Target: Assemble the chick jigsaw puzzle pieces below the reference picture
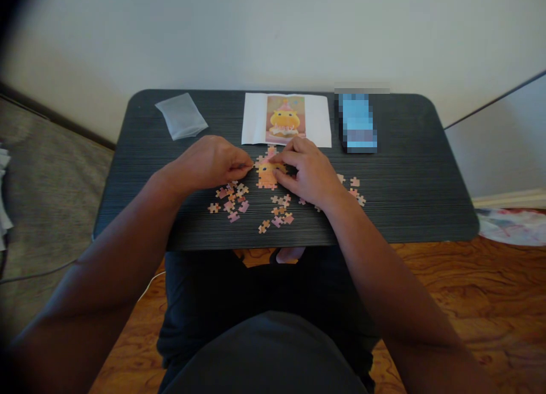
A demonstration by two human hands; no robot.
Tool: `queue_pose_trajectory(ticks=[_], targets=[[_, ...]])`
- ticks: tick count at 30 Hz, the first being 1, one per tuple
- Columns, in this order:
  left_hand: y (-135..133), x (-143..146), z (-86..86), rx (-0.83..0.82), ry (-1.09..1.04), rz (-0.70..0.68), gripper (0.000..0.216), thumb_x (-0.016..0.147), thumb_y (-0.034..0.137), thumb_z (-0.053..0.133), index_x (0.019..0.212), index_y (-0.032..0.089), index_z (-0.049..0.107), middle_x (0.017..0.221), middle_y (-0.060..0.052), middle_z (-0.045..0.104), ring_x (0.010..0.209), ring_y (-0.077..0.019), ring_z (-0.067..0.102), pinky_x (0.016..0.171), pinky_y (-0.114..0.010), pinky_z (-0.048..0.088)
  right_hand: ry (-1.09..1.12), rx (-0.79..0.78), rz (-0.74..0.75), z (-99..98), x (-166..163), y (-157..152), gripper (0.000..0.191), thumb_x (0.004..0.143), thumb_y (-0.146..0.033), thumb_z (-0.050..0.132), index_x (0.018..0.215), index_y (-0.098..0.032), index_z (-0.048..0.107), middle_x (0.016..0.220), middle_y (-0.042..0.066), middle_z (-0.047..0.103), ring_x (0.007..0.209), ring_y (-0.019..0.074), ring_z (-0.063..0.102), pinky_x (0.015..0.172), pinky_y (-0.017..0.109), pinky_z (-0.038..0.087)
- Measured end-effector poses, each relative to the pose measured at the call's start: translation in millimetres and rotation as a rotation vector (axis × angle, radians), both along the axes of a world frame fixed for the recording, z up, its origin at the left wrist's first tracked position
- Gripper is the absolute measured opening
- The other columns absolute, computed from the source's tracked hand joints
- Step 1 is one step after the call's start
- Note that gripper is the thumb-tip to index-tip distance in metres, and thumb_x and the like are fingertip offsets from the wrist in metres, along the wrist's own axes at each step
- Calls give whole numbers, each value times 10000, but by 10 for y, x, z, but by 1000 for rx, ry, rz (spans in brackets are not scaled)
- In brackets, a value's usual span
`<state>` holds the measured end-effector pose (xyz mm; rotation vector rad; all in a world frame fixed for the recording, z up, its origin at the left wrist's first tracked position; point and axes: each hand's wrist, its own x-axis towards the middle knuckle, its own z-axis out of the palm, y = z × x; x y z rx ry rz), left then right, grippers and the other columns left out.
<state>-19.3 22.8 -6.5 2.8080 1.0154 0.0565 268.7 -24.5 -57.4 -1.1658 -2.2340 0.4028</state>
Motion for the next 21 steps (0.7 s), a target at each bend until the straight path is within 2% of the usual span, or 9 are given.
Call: queue_pose_trajectory(ticks=[7,12,16,21], targets=[[5,-1,14,-50,-23,3,228,1022,201,660,838,216,793,723,5,694,645,-150,543,693,-351,295,-33,3,13,14,8,-6,272,1102,-352,746,1337,-331,880,1179,91,712,1190,353,700,1086,572,571],[-1,10,32,-75,-21,16,231,1012,199,660,849,221,823,698,7,683,632,-157,548,698,-353,313,-45,64,41,53,-8,-38,302,1144,-320,672,1371,-321,872,1173,98,713,1182,345,687,1055,547,563],[-3,17,29,-55,-6,24,228,1017,211,663,860,223,828,690,10,673,625,-158,537,690,-351,311,-93,104,73,62,-35,-37,337,1154,-318,662,1411,-335,878,1211,110,709,1193,356,646,1079,573,554],[-25,42,52,-17,33,40,252,1056,256,649,897,210,839,741,-11,712,649,-164,561,687,-351,313,-178,120,78,108,-81,-56,329,1163,-320,664,1396,-323,897,1417,124,751,1357,404,597,1198,654,512]])
